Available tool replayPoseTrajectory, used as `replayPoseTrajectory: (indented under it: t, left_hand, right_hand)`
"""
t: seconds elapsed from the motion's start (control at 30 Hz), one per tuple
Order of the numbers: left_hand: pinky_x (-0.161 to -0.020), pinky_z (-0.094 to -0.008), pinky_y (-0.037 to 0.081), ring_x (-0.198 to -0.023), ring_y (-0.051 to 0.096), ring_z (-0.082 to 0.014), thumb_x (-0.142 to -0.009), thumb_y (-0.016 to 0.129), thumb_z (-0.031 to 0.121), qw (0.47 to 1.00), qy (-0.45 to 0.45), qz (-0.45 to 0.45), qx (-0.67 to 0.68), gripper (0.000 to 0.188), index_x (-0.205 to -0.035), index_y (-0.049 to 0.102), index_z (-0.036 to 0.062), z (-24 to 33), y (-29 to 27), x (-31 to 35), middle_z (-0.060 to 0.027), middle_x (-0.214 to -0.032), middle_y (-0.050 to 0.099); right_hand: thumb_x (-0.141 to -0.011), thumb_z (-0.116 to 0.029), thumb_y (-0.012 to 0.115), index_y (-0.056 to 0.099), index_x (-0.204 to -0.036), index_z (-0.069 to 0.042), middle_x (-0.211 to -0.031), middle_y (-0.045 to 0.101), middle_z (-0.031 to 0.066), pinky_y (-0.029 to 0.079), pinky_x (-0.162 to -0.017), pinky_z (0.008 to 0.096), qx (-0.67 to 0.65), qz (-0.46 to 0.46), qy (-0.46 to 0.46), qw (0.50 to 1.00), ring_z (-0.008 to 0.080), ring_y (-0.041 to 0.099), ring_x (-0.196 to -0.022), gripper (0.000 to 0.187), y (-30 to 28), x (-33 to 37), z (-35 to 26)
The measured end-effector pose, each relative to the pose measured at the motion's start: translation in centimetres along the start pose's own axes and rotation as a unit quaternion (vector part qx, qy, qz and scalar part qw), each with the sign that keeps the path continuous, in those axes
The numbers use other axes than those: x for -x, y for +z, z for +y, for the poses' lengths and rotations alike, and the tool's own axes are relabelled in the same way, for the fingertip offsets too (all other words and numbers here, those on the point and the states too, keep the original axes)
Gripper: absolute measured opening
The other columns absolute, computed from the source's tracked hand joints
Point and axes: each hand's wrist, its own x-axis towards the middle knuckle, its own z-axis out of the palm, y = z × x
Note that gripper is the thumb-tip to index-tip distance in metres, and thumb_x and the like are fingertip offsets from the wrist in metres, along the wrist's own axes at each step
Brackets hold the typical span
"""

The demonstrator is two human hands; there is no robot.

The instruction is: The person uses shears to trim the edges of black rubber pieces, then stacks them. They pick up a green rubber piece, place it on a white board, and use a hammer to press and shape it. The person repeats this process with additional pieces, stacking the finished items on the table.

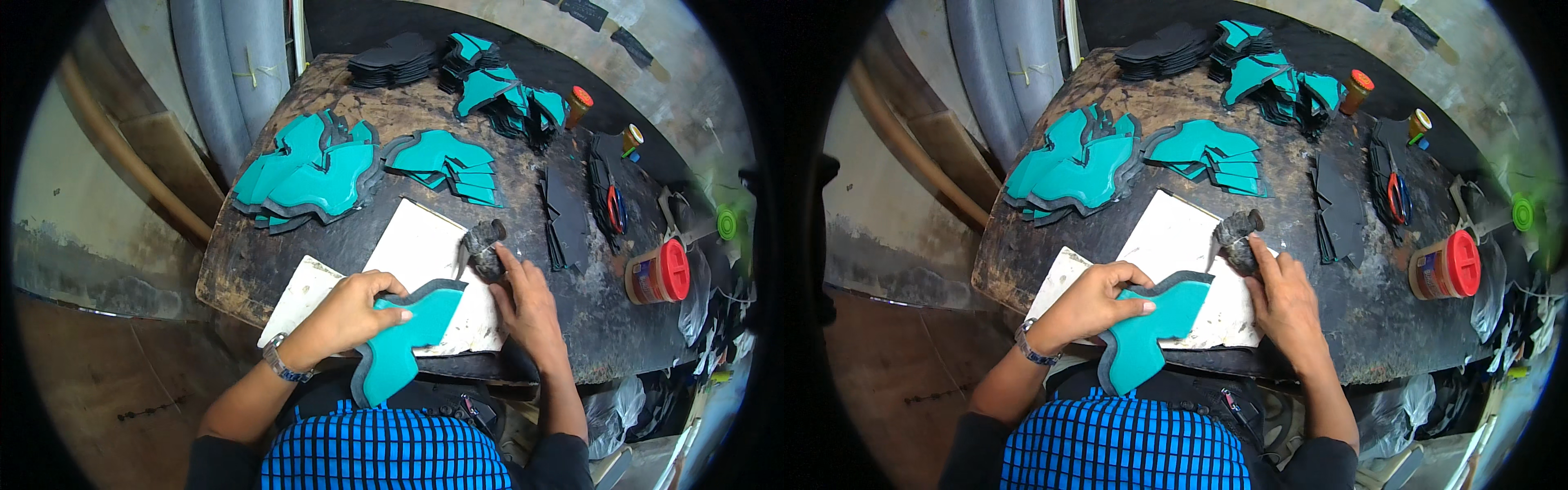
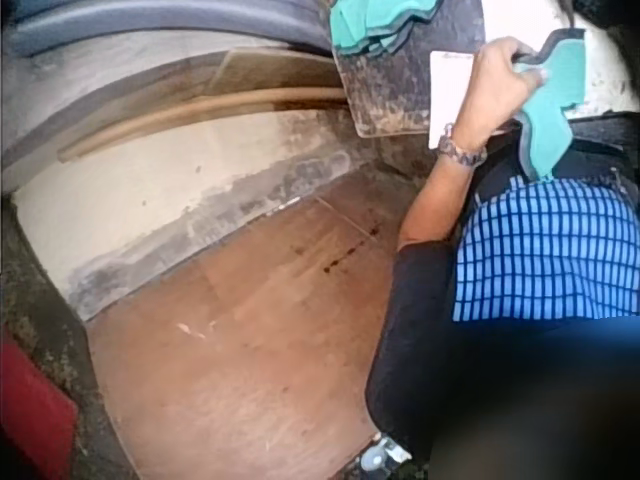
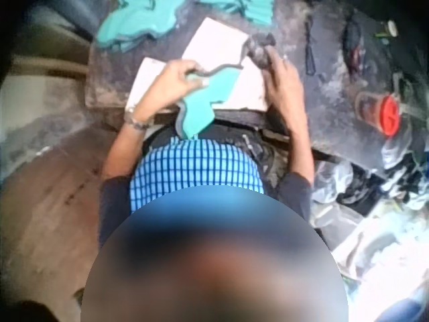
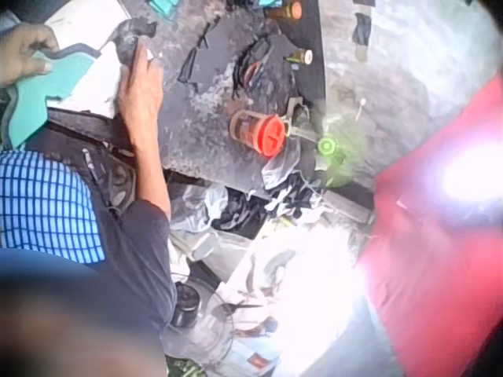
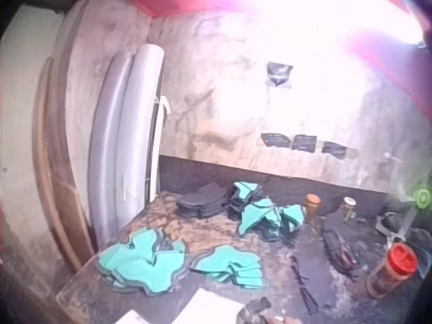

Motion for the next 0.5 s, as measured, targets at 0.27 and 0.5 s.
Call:
replayPoseTrajectory:
  t: [0.27,0.5]
  left_hand:
    - [-0.093,-0.0421,0.037,-0.106,0.052,-0.0307,-0.078,0.070,0.008,0.918,0.150,0.080,-0.357,0.024,-0.099,0.063,-0.0003,1.2,1.4,1.5,-0.0131,-0.107,0.053]
    - [-0.093,-0.0421,0.033,-0.109,0.049,-0.0268,-0.080,0.069,0.016,0.882,0.248,0.009,-0.401,0.052,-0.130,0.060,0.0045,0.8,1.1,-0.9,-0.0120,-0.116,0.050]
  right_hand:
    - [-0.096,-0.010,0.059,0.044,-0.144,-0.002,-0.112,0.063,0.0194,0.048,-0.089,0.0427,-0.032,0.105,0.047,0.993,0.0370,0.061,-0.102,0.052,0.9,0.7,2.2]
    - [-0.093,-0.006,0.064,0.042,-0.150,-0.012,-0.134,0.061,0.0195,0.048,-0.099,0.0367,-0.233,0.072,0.095,0.965,0.0299,0.063,-0.120,0.062,-1.2,3.7,-0.1]
